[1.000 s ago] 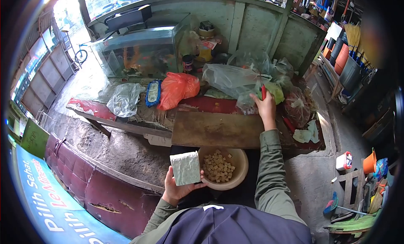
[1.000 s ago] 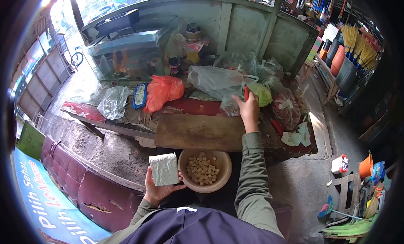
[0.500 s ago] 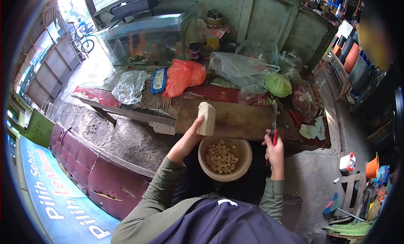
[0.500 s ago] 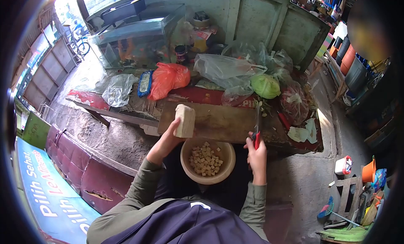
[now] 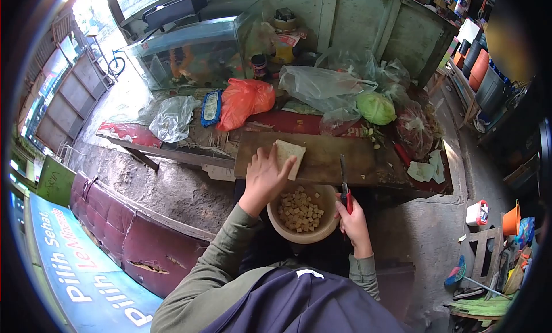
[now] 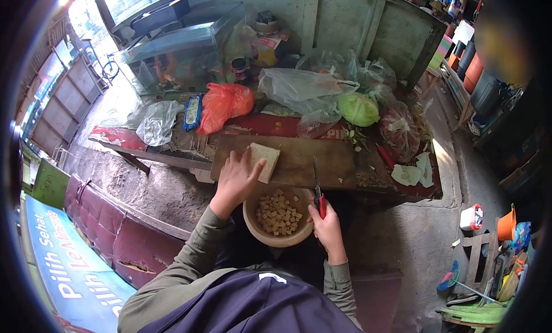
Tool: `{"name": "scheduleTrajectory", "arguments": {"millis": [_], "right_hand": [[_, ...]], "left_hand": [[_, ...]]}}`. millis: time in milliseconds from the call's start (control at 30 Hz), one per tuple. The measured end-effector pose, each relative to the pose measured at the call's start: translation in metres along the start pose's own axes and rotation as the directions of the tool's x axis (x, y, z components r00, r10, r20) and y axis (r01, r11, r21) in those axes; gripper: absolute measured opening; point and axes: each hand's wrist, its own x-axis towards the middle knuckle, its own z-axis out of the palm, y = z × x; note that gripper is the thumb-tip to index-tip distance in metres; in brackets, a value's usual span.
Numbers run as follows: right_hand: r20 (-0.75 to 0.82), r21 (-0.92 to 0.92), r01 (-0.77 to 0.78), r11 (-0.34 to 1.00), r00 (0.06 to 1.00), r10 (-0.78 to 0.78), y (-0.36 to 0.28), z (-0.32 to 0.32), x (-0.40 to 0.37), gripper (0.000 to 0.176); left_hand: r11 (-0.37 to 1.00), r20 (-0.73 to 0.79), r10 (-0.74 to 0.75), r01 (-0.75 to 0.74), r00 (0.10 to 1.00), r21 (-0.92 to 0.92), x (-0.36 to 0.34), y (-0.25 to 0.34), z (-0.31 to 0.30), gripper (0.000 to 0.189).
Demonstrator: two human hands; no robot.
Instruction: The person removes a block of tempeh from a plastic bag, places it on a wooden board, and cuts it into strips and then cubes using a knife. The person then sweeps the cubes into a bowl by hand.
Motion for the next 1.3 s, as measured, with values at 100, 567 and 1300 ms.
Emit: {"name": "scheduleTrajectory", "arguments": {"millis": [100, 567, 1300], "right_hand": [[0.002, -0.019, -0.009, 1.0, 1.0, 0.009, 0.002, 0.007, -0.001, 0.042], [0.04, -0.018, 0.006, 1.0, 0.999, -0.006, 0.01, 0.022, -0.007, 0.046], [0.087, -0.073, -0.011, 0.997, 0.996, 0.017, 0.007, 0.02, -0.02, 0.051]], "left_hand": [[0.883, 0.035, 0.445, -0.446, 0.895, 0.145, -0.007, -0.029, 0.003, 0.05], [0.871, -0.163, 0.386, -0.417, 0.908, -0.259, 0.014, -0.017, -0.058, 0.034], [0.85, 0.42, 0.515, -0.508, 0.748, -0.137, 0.05, -0.034, -0.027, 0.099]]}}
